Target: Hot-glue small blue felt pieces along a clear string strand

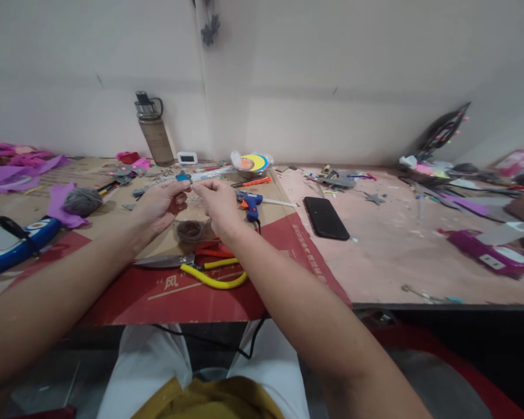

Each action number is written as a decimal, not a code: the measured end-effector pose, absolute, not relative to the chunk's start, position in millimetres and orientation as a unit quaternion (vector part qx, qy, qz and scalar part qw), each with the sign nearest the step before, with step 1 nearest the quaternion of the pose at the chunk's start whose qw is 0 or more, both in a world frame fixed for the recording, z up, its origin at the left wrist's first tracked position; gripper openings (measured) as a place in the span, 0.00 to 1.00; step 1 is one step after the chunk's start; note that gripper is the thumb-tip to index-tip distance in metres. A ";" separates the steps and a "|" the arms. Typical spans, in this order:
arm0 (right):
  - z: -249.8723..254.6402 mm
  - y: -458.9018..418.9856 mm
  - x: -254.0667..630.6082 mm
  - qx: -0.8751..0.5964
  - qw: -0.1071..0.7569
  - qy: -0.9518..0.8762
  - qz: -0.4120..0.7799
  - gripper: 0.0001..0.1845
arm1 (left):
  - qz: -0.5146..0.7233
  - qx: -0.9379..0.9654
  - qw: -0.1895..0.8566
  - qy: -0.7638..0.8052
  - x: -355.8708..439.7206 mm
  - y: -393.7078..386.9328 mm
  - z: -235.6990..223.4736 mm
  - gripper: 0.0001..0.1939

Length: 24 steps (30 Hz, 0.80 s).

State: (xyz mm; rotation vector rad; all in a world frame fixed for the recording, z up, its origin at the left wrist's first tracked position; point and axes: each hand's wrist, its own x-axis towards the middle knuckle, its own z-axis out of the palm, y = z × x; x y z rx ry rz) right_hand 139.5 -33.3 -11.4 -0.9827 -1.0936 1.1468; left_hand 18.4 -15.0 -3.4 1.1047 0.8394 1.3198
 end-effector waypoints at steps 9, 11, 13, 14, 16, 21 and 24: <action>-0.9 -40.6 137.3 -0.410 0.603 -0.361 0.582 0.07 | 0.592 0.478 0.559 0.329 26.3 -17.1 -8.5 0.07; 0.6 -41.4 137.7 -0.420 0.606 -0.355 0.574 0.09 | 0.593 0.482 0.557 0.325 26.4 -15.9 -11.7 0.06; 2.5 -42.2 138.2 -0.428 0.609 -0.348 0.570 0.10 | 0.590 0.490 0.556 0.321 26.4 -14.9 -14.5 0.06; 3.3 -42.4 138.4 -0.430 0.610 -0.345 0.570 0.11 | 0.588 0.495 0.556 0.317 26.4 -14.7 -15.4 0.05; 4.3 -42.4 139.0 -0.434 0.611 -0.344 0.565 0.12 | 0.581 0.506 0.558 0.309 26.6 -15.3 -15.9 0.04; -0.9 -36.6 142.4 -0.451 0.626 -0.391 0.503 0.10 | 0.543 0.522 0.577 0.317 26.0 -22.5 -7.2 0.03; -7.0 -30.6 145.8 -0.466 0.634 -0.449 0.423 0.05 | 0.537 0.519 0.575 0.335 23.1 -25.5 -0.2 0.06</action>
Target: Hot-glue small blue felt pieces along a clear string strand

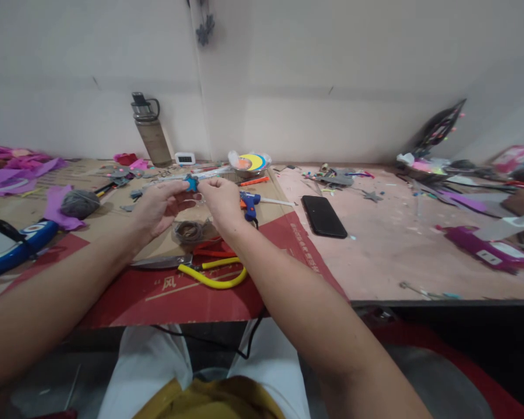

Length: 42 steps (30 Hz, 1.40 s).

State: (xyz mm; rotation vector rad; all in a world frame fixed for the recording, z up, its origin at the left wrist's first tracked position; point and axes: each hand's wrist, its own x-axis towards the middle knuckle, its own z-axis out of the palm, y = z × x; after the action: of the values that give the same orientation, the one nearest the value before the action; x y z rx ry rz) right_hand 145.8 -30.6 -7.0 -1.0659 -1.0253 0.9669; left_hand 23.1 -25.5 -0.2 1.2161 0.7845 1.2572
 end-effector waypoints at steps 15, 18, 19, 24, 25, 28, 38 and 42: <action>-9.4 -37.2 157.8 -0.490 0.519 -0.690 0.121 0.02 | 0.470 0.679 0.403 0.393 3.9 -10.2 0.9 0.05; -8.5 -37.2 157.0 -0.467 0.516 -0.700 0.160 0.03 | 0.500 0.657 0.393 0.405 4.6 -8.7 -0.5 0.05; -8.3 -37.3 156.6 -0.460 0.518 -0.701 0.172 0.04 | 0.509 0.649 0.394 0.406 4.6 -7.5 -1.4 0.05; -9.7 -37.8 153.3 -0.452 0.529 -0.699 0.167 0.09 | 0.540 0.623 0.376 0.423 3.8 -4.7 -2.3 0.06; -10.5 -37.7 152.8 -0.452 0.526 -0.701 0.164 0.09 | 0.546 0.616 0.374 0.427 3.5 -5.1 -1.4 0.06; -13.5 -37.9 151.8 -0.443 0.513 -0.715 0.169 0.09 | 0.567 0.585 0.397 0.424 1.0 -5.4 1.5 0.05; -16.6 -55.1 145.3 -0.384 0.358 -0.835 0.162 0.13 | 0.670 0.423 0.460 0.402 -31.1 23.4 9.9 0.03; -15.9 -57.2 146.1 -0.364 0.346 -0.841 0.202 0.13 | 0.705 0.360 0.483 0.374 -53.2 33.5 22.3 0.08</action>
State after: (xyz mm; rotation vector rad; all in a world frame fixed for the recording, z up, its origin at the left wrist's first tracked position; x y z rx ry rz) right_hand 146.1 -57.2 -15.9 -0.9459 -2.1828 0.5232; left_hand -53.2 33.5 22.3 0.8776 0.9123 1.7164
